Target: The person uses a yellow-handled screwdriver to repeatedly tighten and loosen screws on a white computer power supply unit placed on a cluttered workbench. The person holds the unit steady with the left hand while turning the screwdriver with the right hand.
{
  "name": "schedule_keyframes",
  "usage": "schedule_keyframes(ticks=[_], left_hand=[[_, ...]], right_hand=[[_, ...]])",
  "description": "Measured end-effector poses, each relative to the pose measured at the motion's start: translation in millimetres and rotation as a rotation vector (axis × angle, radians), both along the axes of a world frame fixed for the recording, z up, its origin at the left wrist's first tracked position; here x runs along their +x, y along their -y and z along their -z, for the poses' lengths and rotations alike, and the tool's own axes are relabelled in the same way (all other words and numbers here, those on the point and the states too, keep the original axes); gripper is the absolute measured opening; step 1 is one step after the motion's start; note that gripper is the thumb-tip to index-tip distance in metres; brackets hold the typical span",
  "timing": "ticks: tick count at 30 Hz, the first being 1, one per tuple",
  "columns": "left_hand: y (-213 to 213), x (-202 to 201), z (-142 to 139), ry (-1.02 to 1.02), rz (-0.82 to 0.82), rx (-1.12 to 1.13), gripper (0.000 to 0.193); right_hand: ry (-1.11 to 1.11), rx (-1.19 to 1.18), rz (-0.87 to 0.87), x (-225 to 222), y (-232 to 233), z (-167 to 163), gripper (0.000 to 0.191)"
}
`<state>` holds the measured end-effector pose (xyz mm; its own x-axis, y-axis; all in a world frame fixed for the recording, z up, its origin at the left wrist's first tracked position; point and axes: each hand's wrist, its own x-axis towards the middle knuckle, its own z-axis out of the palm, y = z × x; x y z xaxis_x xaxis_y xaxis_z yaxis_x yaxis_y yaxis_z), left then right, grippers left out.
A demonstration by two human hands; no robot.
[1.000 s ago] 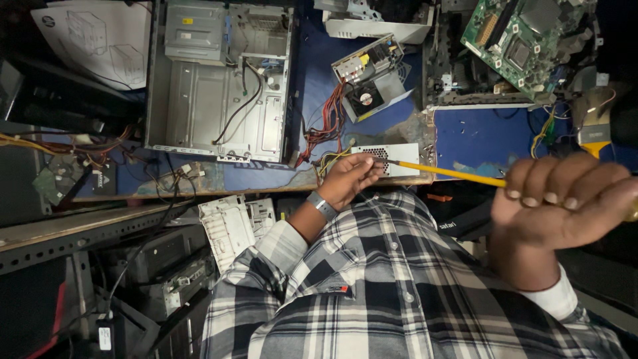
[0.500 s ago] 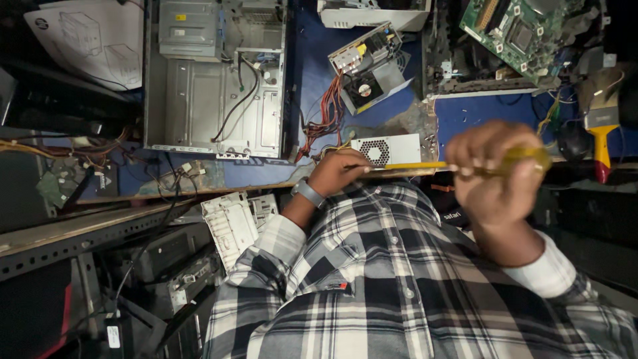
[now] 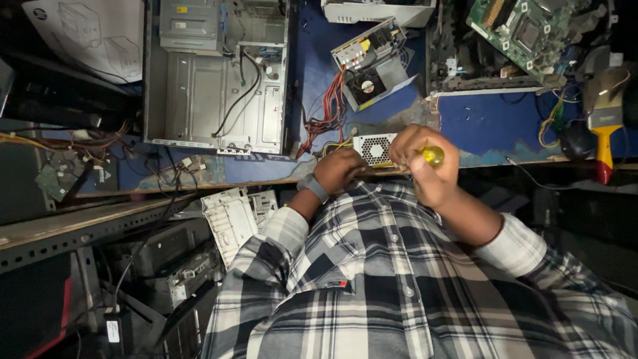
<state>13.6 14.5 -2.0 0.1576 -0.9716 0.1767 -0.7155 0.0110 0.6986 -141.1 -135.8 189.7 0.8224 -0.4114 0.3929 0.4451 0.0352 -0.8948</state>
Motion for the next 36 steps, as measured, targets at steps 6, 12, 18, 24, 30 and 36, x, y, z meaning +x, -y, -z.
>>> schedule_keyframes(ticks=[6,12,18,24,30,36], left_hand=[[3.1,-2.1,0.8,0.013,-0.055,0.028,0.013],[5.5,-2.5,1.9,0.022,-0.05,0.042,0.014],[6.5,-1.0,1.7,0.041,-0.046,0.057,0.014],[8.0,-1.8,0.0,0.039,-0.046,0.052,0.013],[7.0,0.7,3.5,0.019,-0.027,0.055,0.013],[3.7,2.1,-3.2,-0.118,-0.097,0.089,0.022]], right_hand=[[-0.019,-0.03,-0.026,5.3,1.3,5.9,0.035],[-0.046,-0.063,-0.053,5.1,1.5,7.2,0.032],[-0.025,-0.082,-0.064,9.5,1.3,9.7,0.032],[-0.046,-0.09,-0.071,8.8,1.5,9.9,0.033],[-0.075,-0.162,-0.143,10.1,4.6,14.8,0.035],[-0.032,-0.214,-0.202,9.9,7.0,15.4,0.037]])
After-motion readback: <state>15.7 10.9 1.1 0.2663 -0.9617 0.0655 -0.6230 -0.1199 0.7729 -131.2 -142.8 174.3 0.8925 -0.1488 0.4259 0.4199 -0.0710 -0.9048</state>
